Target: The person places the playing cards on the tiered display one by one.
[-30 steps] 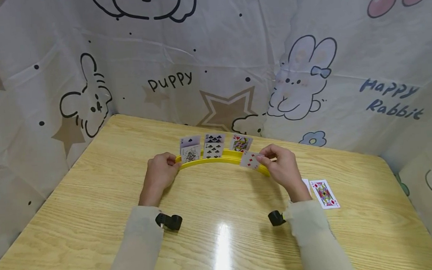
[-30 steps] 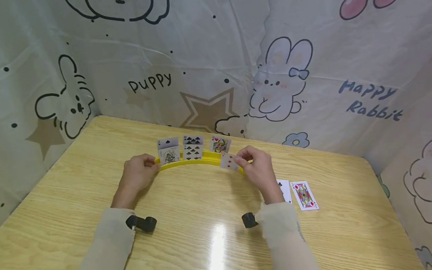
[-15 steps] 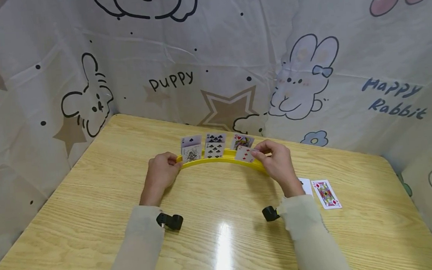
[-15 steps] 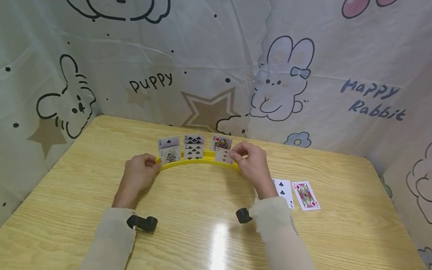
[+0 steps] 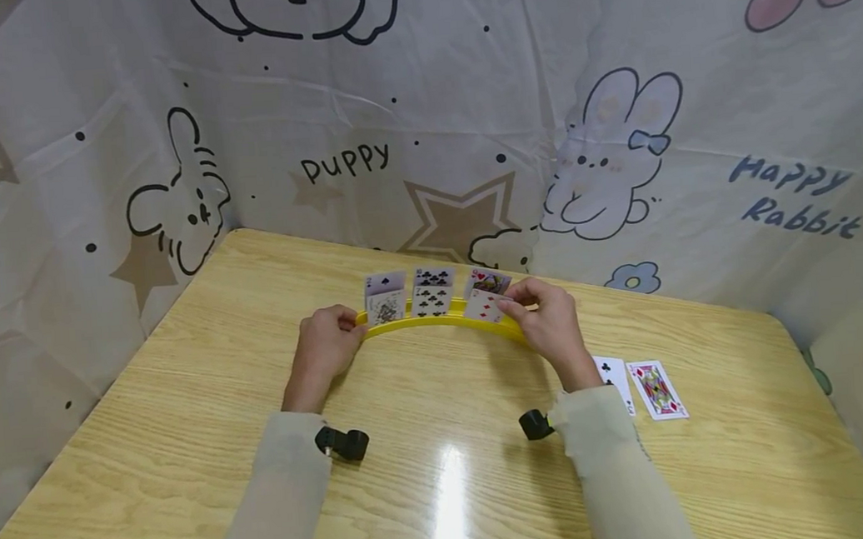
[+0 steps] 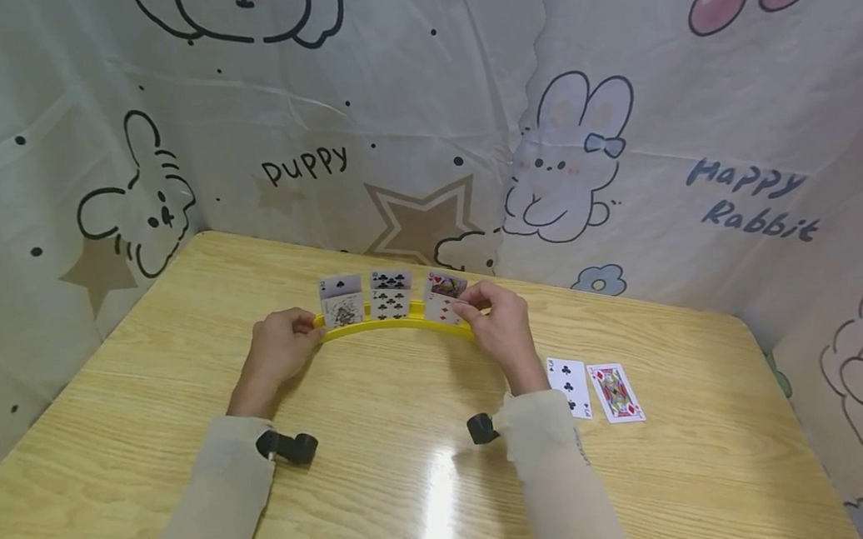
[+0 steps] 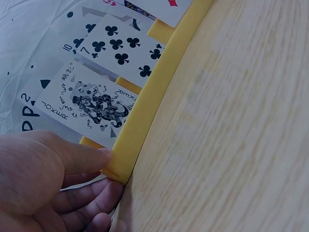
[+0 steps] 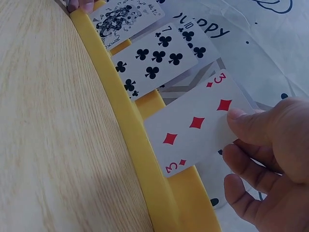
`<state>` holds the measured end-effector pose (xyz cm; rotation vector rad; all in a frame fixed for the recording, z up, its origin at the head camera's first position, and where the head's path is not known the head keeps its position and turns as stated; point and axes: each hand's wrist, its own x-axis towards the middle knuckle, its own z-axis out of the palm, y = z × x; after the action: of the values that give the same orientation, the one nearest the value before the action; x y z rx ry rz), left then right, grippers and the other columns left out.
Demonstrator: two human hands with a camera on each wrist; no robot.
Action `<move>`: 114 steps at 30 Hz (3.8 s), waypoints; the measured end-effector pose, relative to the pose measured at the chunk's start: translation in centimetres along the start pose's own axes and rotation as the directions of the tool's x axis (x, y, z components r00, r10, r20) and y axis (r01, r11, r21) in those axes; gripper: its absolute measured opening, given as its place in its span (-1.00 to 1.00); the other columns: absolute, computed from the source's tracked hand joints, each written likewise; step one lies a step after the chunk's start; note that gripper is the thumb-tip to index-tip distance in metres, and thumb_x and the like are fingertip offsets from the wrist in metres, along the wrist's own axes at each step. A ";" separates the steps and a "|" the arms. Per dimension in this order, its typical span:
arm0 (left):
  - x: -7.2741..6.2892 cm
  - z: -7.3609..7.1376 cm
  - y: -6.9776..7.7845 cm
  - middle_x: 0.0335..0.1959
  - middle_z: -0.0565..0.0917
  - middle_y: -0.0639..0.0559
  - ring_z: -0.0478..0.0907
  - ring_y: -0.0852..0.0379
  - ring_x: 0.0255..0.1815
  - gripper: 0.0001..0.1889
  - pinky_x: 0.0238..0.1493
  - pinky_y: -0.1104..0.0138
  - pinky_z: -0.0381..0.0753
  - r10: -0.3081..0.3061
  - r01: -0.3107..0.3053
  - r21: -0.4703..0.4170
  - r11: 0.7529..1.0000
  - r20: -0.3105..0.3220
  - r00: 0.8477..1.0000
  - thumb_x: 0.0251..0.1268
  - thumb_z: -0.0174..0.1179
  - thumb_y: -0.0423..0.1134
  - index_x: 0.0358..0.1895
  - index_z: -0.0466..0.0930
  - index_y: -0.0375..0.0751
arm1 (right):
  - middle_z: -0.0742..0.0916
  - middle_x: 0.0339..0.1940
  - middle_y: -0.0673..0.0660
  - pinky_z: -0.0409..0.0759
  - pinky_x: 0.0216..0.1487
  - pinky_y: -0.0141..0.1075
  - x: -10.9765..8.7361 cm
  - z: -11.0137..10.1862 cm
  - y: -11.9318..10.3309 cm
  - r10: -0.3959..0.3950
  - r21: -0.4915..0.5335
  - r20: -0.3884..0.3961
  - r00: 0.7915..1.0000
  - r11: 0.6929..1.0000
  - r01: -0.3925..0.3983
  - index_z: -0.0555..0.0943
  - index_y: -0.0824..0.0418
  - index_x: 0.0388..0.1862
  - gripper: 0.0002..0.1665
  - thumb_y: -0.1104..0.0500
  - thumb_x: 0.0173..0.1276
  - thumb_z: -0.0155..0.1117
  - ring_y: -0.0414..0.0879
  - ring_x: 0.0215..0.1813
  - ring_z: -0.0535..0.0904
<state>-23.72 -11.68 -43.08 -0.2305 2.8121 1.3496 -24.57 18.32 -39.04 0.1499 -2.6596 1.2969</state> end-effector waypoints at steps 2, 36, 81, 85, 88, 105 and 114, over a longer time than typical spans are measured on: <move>0.0 0.0 0.0 -0.20 0.70 -0.13 0.62 0.00 -0.18 -0.76 -0.14 0.16 0.61 0.000 0.000 0.000 1.000 -0.002 1.000 0.38 0.29 -0.25 -0.01 0.67 -0.32 | 0.72 -0.17 0.18 0.58 -0.02 -0.09 0.1 0.0 0.0 0.011 0.000 0.004 1.000 1.000 -0.011 0.67 0.29 -0.27 -0.87 0.22 0.37 0.39 0.07 -0.09 0.58; -0.1 0.2 -0.1 -0.23 0.72 -0.12 0.64 -0.02 -0.18 -0.79 -0.11 0.13 0.60 0.010 -0.009 0.013 1.000 -0.017 1.000 0.34 0.32 -0.27 -0.06 0.69 -0.32 | 0.71 -0.18 0.17 0.52 -0.02 -0.12 0.3 0.7 0.4 0.058 -0.012 0.032 0.998 0.998 -0.058 0.68 0.28 -0.23 -0.85 0.19 0.39 0.38 0.06 -0.09 0.57; 0.1 0.0 -0.1 -0.19 0.72 -0.15 0.63 -0.05 -0.14 -0.76 -0.09 0.11 0.60 0.020 -0.020 0.021 1.000 -0.009 1.000 0.38 0.28 -0.26 -0.01 0.68 -0.33 | 0.73 -0.11 0.19 0.56 -0.05 -0.09 -2.4 -4.3 2.6 0.043 -0.117 0.068 0.997 0.993 -0.035 0.67 0.34 -0.01 -0.68 0.13 0.39 0.38 0.08 -0.06 0.61; 0.1 0.0 -0.1 -0.19 0.72 -0.15 0.63 -0.06 -0.14 -0.76 -0.08 0.10 0.59 0.023 -0.023 0.019 1.000 -0.008 1.000 0.38 0.28 -0.26 -0.01 0.68 -0.34 | 0.73 -0.11 0.20 0.55 -0.04 -0.07 -2.8 -5.0 3.1 0.043 -0.139 0.074 0.996 0.990 -0.033 0.66 0.34 0.01 -0.66 0.12 0.40 0.37 0.10 -0.05 0.62; 0.0 0.0 -0.1 -0.18 0.72 -0.16 0.63 -0.06 -0.14 -0.76 -0.07 0.11 0.59 0.022 -0.022 0.017 1.000 -0.008 1.000 0.39 0.27 -0.26 -0.01 0.68 -0.34 | 0.73 -0.11 0.19 0.55 -0.05 -0.08 -3.1 -5.4 3.4 0.068 -0.150 0.085 0.994 0.987 -0.055 0.65 0.34 0.05 -0.63 0.11 0.41 0.35 0.09 -0.04 0.61; 0.2 0.0 -0.2 -0.16 0.71 -0.18 0.63 -0.07 -0.11 -0.75 -0.04 0.09 0.59 0.020 -0.019 0.029 0.999 -0.011 1.000 0.37 0.29 -0.26 0.01 0.67 -0.34 | 0.70 0.01 0.23 0.59 -0.04 -0.06 -4.0 -7.2 5.3 0.152 -0.209 0.128 0.980 0.970 -0.123 0.59 0.35 0.21 -0.51 0.06 0.45 0.31 0.13 0.05 0.58; 0.1 -0.1 -0.2 -0.20 0.72 -0.19 0.65 -0.09 -0.14 -0.74 -0.07 0.08 0.60 0.056 -0.055 0.036 0.998 -0.031 0.998 0.33 0.31 -0.28 -0.02 0.67 -0.38 | 0.70 -0.02 0.26 0.55 -0.01 0.00 -4.4 -8.0 6.4 0.208 -0.261 0.136 0.969 0.951 -0.168 0.58 0.38 0.20 -0.50 0.05 0.46 0.30 0.12 0.00 0.58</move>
<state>-23.82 -11.94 -43.17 -0.1755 2.8864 1.3176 -20.41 28.63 -40.08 -0.0369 -3.0116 1.0254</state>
